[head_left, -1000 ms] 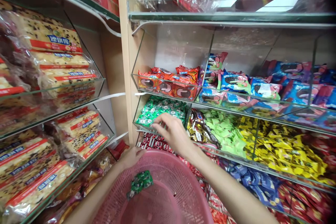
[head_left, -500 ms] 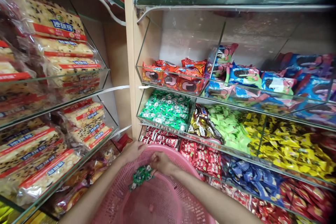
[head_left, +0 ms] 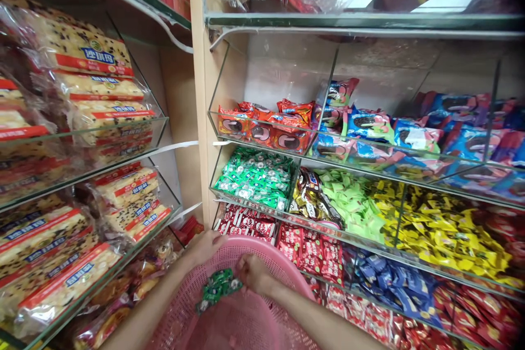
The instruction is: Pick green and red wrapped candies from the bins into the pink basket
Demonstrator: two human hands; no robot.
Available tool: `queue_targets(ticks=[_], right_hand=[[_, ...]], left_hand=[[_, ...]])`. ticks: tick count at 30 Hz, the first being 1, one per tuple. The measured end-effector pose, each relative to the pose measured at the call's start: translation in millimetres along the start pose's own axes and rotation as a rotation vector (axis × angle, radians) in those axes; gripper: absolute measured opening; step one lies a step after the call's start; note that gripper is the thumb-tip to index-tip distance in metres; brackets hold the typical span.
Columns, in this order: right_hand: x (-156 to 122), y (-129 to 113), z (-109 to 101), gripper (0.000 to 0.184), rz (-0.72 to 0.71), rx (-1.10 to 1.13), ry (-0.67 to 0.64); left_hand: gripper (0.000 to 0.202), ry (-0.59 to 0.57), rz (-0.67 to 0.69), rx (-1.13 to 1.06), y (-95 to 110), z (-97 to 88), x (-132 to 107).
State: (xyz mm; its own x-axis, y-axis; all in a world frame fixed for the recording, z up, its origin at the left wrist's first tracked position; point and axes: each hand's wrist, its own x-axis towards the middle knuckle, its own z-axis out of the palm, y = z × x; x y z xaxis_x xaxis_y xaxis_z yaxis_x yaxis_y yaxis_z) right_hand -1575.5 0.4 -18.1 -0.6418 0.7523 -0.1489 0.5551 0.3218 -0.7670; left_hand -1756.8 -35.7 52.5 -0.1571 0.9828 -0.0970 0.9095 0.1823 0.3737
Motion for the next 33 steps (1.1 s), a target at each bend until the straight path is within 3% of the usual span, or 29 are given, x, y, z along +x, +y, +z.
queue_targets(ticks=[4, 7, 10, 12, 15, 18, 23, 33], right_hand=[[-13.1, -17.1, -9.8, 0.015, -0.035, -0.508, 0.085], [-27.3, -50.7, -31.2, 0.013, -0.123, -0.675, 0.078], [-39.7, -96.2, -71.5, 0.015, -0.348, -0.628, 0.124], [-41.8, -123.9, -105.8, 0.018, -0.454, -0.589, 0.228], [-31.9, -148.7, -154.4, 0.017, -0.452, -0.662, 0.429], [-13.7, -153.4, -183.7, 0.014, -0.338, -0.818, 0.511], [4.6, -149.1, -190.3, 0.024, -0.22, -0.923, 0.462], [7.2, -152.5, -190.2, 0.023, -0.198, -0.902, 0.417]], left_hand=[[0.05, -0.005, 0.002, -0.01, -0.4, 0.1, 0.5], [0.049, -0.011, -0.004, -0.017, -0.1, -1.5, 1.8], [0.048, -0.021, 0.017, -0.037, 0.7, -4.3, 3.4], [0.047, -0.018, 0.022, -0.04, 0.8, -6.1, 4.5], [0.048, -0.001, 0.026, -0.038, 0.0, -8.0, 5.3], [0.048, 0.014, 0.04, -0.046, -1.6, -9.1, 5.4], [0.049, 0.028, 0.041, -0.062, -3.7, -9.4, 6.3], [0.05, -0.001, 0.023, -0.055, -5.8, -8.8, 11.2]])
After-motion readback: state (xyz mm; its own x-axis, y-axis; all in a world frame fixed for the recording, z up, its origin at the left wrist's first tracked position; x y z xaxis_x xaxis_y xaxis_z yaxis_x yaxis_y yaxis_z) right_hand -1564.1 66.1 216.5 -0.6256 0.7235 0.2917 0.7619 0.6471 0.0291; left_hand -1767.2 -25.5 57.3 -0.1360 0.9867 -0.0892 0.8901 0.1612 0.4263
